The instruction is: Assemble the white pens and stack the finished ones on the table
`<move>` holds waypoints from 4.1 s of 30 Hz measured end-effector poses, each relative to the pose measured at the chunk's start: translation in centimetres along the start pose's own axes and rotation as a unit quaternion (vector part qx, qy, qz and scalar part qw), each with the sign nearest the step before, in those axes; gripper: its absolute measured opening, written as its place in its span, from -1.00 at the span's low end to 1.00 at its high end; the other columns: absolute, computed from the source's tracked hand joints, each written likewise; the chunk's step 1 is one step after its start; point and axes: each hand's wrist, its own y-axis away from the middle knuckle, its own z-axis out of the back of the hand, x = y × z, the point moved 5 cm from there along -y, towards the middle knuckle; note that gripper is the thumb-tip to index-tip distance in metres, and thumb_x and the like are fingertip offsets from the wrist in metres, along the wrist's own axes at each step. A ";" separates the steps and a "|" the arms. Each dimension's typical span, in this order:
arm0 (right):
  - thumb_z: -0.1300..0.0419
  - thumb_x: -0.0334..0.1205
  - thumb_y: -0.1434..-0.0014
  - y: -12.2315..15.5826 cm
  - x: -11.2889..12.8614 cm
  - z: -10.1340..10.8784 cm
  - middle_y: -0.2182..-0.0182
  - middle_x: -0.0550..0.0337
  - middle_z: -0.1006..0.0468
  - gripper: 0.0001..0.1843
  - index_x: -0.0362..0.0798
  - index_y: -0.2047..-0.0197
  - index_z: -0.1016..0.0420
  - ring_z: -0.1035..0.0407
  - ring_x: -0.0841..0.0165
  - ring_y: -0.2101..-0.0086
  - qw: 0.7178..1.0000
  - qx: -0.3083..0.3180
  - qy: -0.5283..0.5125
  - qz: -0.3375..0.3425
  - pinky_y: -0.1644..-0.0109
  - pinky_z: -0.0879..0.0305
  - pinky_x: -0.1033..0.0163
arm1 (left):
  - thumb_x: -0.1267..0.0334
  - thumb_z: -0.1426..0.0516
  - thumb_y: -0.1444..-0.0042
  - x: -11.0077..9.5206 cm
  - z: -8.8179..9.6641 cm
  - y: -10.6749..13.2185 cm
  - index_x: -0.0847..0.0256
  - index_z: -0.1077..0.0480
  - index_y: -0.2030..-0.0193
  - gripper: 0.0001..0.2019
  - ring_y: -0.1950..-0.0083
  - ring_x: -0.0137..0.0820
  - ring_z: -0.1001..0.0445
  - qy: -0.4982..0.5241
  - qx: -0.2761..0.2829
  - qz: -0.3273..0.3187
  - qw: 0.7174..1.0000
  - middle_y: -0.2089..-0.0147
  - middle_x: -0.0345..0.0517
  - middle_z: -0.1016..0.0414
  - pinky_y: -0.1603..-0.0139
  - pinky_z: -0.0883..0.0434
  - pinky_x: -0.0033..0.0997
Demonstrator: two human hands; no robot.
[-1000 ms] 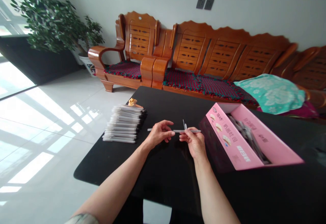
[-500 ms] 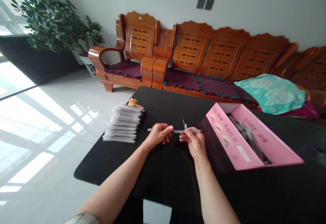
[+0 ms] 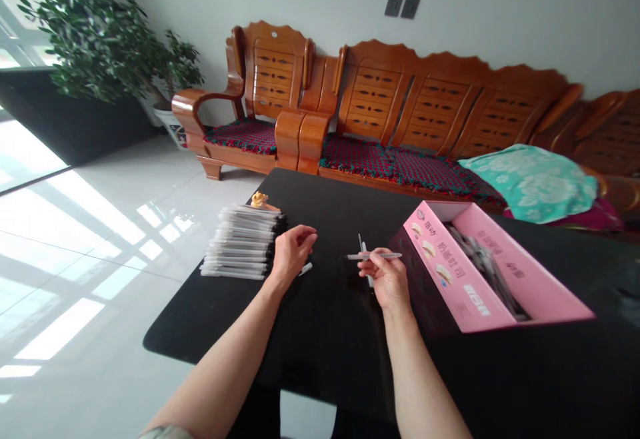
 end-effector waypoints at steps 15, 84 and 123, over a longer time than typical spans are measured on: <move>-0.33 -0.21 -0.07 0.6 0.1 -1.3 0.55 0.27 -0.53 -0.40 -0.13 -0.17 -0.37 -0.38 0.43 0.64 0.994 0.088 0.033 -0.056 0.62 -0.34 0.37 | 0.20 -0.23 -0.07 0.3 2.0 0.0 0.06 -0.55 0.19 -0.84 0.08 -0.23 -0.48 -0.398 0.062 -0.019 0.915 0.13 -0.10 -0.55 0.24 -0.31 -0.40; -0.35 -0.27 -0.02 0.1 -1.5 0.3 0.63 0.18 -0.58 -0.87 -0.19 0.38 -0.58 -0.45 0.43 0.69 0.992 -0.005 -0.042 -0.122 0.69 -0.37 0.47 | 0.23 0.00 -0.32 -4.7 -5.4 4.1 0.25 -0.45 0.31 -0.73 0.37 -0.44 -0.41 -0.218 0.121 -0.318 0.915 0.38 -0.11 -0.43 0.28 -0.34 -0.48; -0.35 -0.17 -0.02 -0.1 0.4 0.5 0.57 0.16 -0.62 -0.58 -0.20 0.06 -0.51 -0.49 0.36 0.64 0.999 -0.028 -0.019 -0.031 0.61 -0.46 0.33 | 0.37 -0.01 -0.15 3.2 14.9 -1.3 0.15 -0.48 0.30 -0.79 0.10 -0.17 -0.37 -0.312 -0.308 -0.045 0.898 0.25 -0.02 -0.41 -0.08 -0.25 -0.14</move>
